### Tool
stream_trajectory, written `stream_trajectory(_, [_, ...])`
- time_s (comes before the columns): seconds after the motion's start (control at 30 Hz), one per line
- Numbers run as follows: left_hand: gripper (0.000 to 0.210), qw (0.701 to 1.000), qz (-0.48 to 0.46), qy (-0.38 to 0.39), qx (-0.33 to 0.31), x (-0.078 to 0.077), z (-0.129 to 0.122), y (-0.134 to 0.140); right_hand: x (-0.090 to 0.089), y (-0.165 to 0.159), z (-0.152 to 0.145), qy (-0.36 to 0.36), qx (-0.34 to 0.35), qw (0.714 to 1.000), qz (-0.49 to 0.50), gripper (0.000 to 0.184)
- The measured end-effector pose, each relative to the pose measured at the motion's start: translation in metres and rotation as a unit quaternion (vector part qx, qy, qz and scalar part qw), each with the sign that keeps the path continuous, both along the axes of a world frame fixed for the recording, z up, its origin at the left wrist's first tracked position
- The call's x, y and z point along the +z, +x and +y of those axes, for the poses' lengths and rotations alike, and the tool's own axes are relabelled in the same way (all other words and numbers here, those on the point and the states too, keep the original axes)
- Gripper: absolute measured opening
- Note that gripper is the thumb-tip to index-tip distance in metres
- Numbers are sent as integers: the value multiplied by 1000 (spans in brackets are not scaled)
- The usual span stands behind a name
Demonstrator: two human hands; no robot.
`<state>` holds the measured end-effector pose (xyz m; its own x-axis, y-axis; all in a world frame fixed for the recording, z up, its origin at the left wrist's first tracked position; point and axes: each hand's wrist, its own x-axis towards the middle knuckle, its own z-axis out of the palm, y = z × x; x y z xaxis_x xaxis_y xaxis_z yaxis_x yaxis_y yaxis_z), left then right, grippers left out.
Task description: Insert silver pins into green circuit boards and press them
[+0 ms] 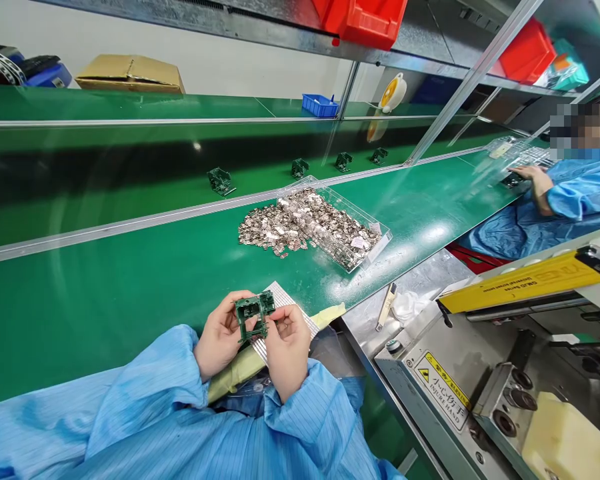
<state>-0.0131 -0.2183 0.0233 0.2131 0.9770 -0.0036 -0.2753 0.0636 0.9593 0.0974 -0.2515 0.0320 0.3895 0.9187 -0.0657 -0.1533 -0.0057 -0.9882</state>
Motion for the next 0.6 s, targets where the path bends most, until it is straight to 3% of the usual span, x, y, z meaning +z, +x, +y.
stream_trajectory(0.4, [35,1000,24,3,-19,8,-8,1,-3,-5,-12,17,-20,999,37,25])
stream_trajectory(0.6, [30,997,44,52,-43,5,-19,-1,-2,-3,-29,31,-36,998,32,23])
